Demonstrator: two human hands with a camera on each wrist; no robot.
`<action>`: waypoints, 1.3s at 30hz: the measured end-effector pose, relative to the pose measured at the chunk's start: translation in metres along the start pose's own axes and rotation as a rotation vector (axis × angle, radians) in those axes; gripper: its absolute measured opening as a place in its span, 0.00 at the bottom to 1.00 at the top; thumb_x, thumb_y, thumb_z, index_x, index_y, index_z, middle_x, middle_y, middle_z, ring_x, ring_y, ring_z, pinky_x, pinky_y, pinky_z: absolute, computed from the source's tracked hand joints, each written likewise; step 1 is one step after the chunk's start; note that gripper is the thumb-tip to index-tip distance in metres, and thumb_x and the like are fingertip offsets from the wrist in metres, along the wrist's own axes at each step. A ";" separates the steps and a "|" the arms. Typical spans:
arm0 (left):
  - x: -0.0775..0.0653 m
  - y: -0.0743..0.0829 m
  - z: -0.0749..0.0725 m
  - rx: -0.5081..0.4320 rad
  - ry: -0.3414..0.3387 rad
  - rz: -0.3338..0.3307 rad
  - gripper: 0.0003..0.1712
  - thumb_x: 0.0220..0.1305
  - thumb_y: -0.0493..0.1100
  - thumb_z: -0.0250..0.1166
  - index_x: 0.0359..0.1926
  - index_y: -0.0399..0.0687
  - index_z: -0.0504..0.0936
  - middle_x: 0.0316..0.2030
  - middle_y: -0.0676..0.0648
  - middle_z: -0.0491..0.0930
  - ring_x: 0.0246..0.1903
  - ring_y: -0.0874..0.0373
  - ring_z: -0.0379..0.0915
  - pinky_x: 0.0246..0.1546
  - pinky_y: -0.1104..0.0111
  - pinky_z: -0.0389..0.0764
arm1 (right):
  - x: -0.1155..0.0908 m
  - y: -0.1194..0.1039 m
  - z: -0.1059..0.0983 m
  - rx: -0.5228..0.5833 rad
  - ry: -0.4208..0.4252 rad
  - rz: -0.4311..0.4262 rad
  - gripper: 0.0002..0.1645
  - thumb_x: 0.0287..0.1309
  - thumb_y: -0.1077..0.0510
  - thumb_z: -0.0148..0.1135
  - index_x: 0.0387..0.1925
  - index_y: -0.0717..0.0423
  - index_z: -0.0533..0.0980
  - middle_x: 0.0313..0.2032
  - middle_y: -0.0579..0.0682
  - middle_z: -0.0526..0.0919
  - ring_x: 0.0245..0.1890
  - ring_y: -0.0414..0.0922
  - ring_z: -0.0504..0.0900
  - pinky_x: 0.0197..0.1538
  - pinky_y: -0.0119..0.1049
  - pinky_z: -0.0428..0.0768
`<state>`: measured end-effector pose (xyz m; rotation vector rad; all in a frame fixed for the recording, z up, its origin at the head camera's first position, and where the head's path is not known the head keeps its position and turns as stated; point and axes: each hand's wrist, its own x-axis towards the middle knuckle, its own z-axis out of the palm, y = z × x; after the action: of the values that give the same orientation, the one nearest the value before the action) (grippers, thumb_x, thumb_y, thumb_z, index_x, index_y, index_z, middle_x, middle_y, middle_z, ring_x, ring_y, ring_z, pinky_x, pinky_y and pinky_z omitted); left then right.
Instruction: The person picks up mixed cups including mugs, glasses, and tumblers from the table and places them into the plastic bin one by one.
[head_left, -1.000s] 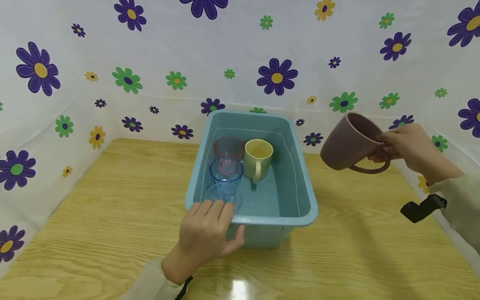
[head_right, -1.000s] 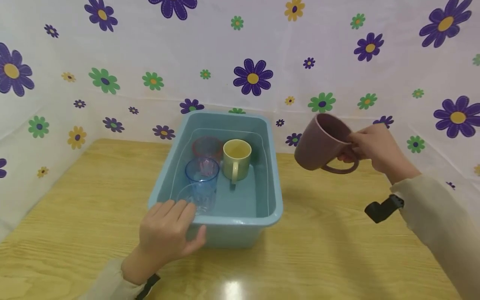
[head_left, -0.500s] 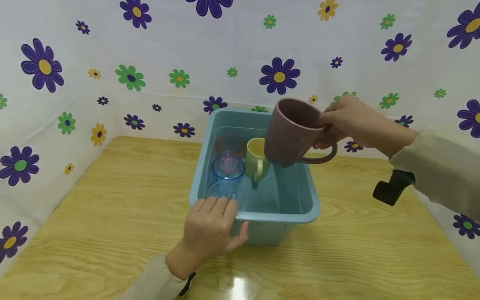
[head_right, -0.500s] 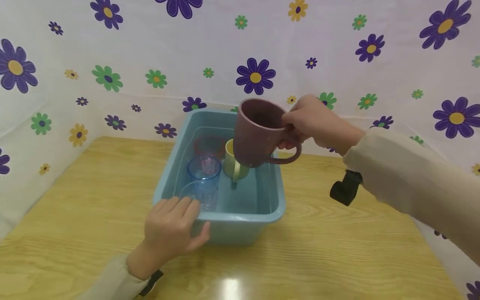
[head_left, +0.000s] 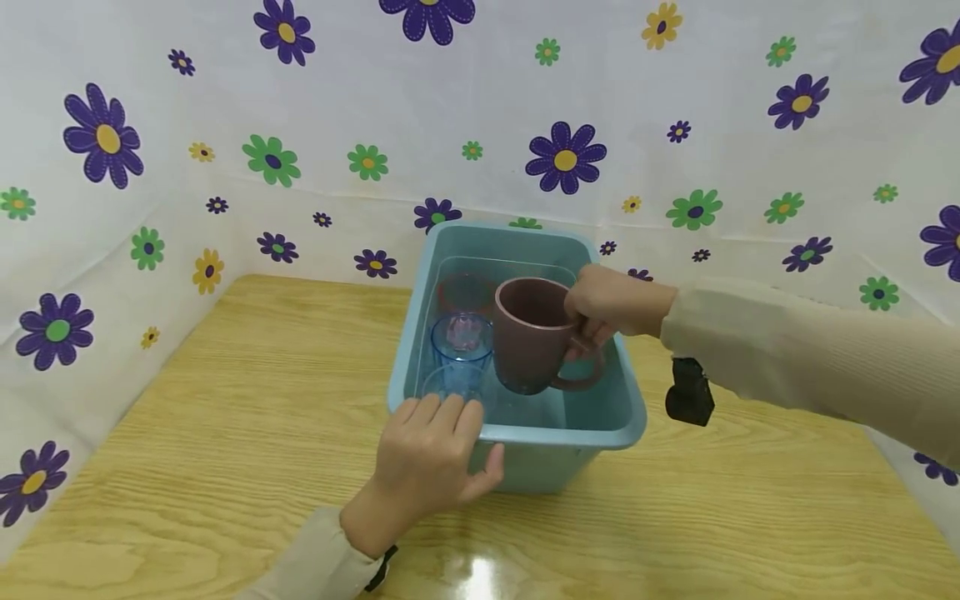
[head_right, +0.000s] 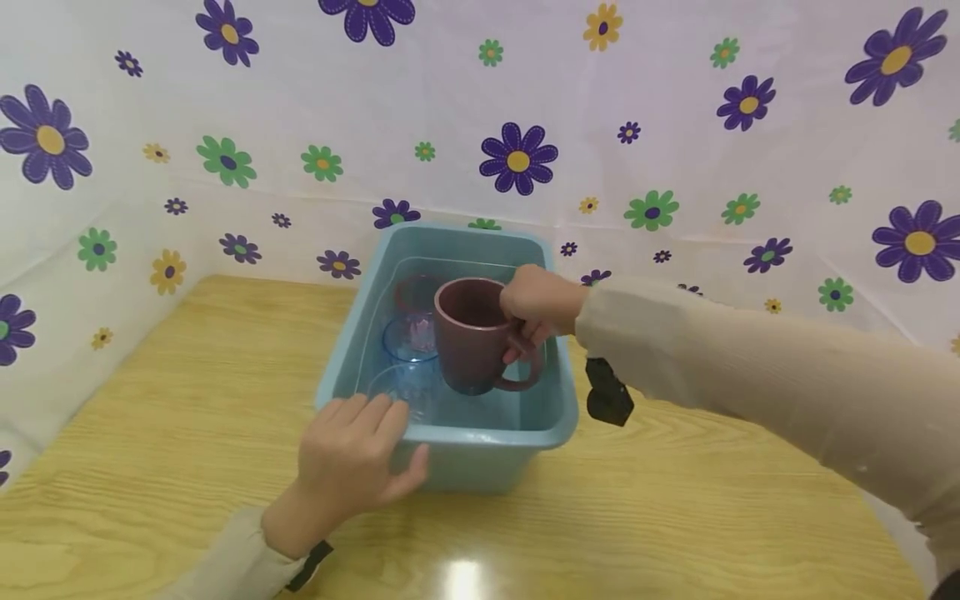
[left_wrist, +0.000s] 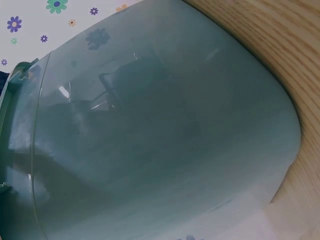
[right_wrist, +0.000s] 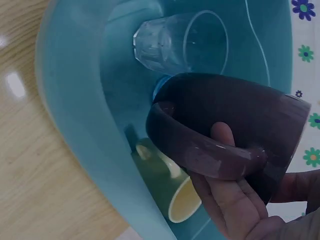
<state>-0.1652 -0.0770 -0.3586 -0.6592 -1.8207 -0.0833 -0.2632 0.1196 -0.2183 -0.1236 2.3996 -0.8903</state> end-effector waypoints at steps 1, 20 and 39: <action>0.000 0.000 0.000 0.001 0.001 -0.001 0.23 0.56 0.55 0.40 0.16 0.46 0.68 0.11 0.52 0.64 0.10 0.59 0.57 0.13 0.71 0.56 | 0.002 0.001 0.002 -0.002 -0.012 0.014 0.19 0.57 0.68 0.40 0.42 0.78 0.73 0.22 0.55 0.82 0.21 0.42 0.84 0.32 0.33 0.82; 0.001 0.002 -0.004 -0.009 -0.020 0.003 0.23 0.57 0.56 0.40 0.16 0.46 0.68 0.11 0.52 0.65 0.11 0.59 0.58 0.13 0.70 0.58 | 0.031 0.010 0.030 0.092 -0.172 0.258 0.30 0.60 0.71 0.37 0.63 0.56 0.48 0.52 0.67 0.69 0.39 0.60 0.85 0.46 0.50 0.81; 0.002 0.006 -0.011 0.002 -0.015 0.002 0.24 0.57 0.56 0.40 0.17 0.46 0.69 0.11 0.52 0.66 0.11 0.59 0.59 0.13 0.70 0.58 | 0.056 0.004 0.039 0.121 -0.177 0.585 0.24 0.62 0.71 0.39 0.60 0.66 0.61 0.45 0.67 0.78 0.34 0.56 0.83 0.45 0.45 0.82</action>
<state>-0.1536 -0.0751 -0.3547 -0.6618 -1.8339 -0.0753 -0.2880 0.0847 -0.2715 0.5000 2.0358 -0.7026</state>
